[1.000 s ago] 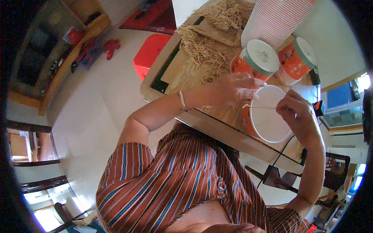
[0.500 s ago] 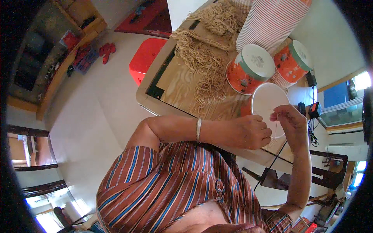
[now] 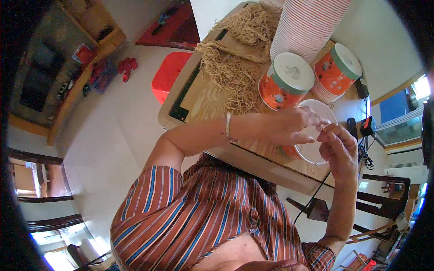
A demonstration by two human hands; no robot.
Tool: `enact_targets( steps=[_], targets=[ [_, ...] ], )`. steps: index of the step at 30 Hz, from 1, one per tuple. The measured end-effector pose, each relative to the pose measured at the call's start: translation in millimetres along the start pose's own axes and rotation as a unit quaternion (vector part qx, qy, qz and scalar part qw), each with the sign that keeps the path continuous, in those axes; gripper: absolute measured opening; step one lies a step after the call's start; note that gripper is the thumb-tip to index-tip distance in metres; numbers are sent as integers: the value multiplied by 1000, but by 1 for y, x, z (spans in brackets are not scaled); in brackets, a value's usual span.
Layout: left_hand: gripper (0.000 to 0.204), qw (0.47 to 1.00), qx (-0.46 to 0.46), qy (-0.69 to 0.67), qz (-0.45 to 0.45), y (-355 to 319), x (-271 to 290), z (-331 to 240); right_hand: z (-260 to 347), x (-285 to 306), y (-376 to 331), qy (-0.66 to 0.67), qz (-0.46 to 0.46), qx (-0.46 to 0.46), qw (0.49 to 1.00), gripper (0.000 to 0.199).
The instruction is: Tying decorative raffia string around paper bowls or containers and stacking them.
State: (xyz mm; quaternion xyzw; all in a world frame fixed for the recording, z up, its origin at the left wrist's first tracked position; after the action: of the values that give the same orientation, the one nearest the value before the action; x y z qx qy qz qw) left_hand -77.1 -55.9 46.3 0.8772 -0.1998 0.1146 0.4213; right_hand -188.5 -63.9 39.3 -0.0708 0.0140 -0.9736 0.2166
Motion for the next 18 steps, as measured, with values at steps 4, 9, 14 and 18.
enact_targets(
  steps=[4, 9, 14, 18],
  targets=[
    [22, 968, 130, -88, 195, 1, -28, 45, 8, 9, -8, -31, 2, 24, 999, 18],
    [17, 967, -76, 191, 151, -2, 4, 39, 5, 31, -20, -111, -17, 11, 994, 15],
    [8, 912, -117, 301, 251, -24, -9, 18, -3, 61, -16, -215, -80, -1, 973, 12],
    [9, 939, -150, 254, 178, -34, -22, -15, -7, 74, -4, -254, -69, 43, 964, 3]
  ],
)
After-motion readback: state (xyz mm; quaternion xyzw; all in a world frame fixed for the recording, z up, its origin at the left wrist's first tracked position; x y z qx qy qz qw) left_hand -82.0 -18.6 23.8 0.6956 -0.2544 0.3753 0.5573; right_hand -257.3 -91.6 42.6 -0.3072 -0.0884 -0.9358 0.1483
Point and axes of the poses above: each hand's wrist, its own y-axis towards the middle knuckle, its own x-axis out of the back of the hand, z = x × y, the point moved 10 cm from there along y, towards the middle knuckle, and after that the axes turned 8 degrees about -y, right-handed, at the moved point
